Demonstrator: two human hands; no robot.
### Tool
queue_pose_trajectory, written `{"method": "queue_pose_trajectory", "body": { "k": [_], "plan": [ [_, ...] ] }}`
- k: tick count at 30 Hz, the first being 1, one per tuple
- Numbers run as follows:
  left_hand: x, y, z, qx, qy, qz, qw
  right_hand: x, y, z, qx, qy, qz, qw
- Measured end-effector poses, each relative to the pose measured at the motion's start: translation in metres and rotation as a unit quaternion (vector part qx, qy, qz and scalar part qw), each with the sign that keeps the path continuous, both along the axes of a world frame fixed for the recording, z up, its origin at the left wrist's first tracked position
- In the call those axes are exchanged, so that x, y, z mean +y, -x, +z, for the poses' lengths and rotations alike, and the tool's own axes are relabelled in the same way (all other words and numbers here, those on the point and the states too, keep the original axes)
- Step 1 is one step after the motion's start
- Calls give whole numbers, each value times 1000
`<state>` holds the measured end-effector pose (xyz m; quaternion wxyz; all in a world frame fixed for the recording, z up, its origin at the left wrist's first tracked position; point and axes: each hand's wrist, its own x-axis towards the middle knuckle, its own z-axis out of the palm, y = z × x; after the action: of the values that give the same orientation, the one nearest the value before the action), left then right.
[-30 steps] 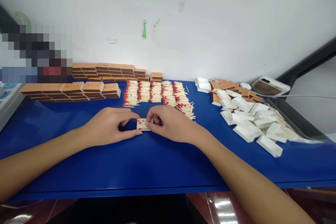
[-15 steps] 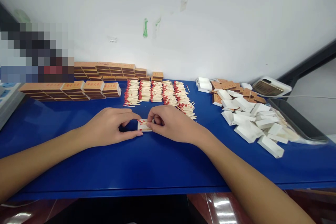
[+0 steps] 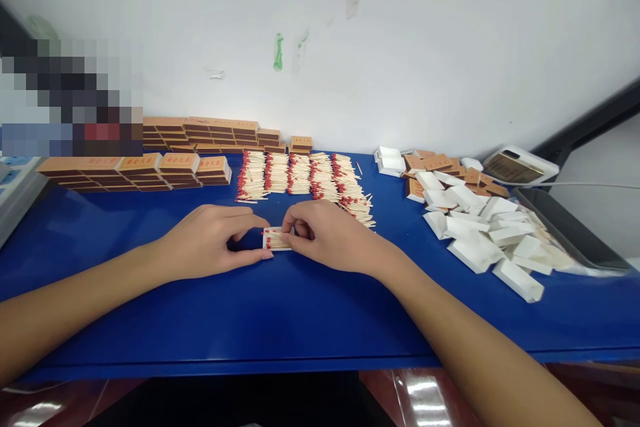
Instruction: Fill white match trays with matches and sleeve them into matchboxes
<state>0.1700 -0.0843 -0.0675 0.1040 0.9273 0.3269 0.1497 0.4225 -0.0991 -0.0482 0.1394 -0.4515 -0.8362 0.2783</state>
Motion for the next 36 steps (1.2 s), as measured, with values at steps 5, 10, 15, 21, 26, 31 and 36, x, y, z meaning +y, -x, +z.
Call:
{"method": "queue_pose_trajectory", "body": {
  "k": [5,10,15,21,26,31,36],
  "plan": [
    [0,1,-1,-5,1,-3,1000,1,-1,0,2,-1,4,1000],
    [0,1,0,-3,0,-1,1000,1,0,-1,10,-7,3,1000],
    [-1,-1,-1,-17,3,-13,1000,-4,7,-3,56,-8,-2,998],
    [-2,0,-1,-33,-19,-21,999,-5,11,-8,59,-39,13,997],
    [-3,0,-2,-27,-27,-29,999,-3,10,-13,56,-64,37,996],
    [-2,0,-3,-39,-55,-37,997,-1,3,-5,109,-93,4,990],
    [-1,1,-4,-60,-73,-51,994,-1,-7,8,149,-148,-45,977]
  ]
}}
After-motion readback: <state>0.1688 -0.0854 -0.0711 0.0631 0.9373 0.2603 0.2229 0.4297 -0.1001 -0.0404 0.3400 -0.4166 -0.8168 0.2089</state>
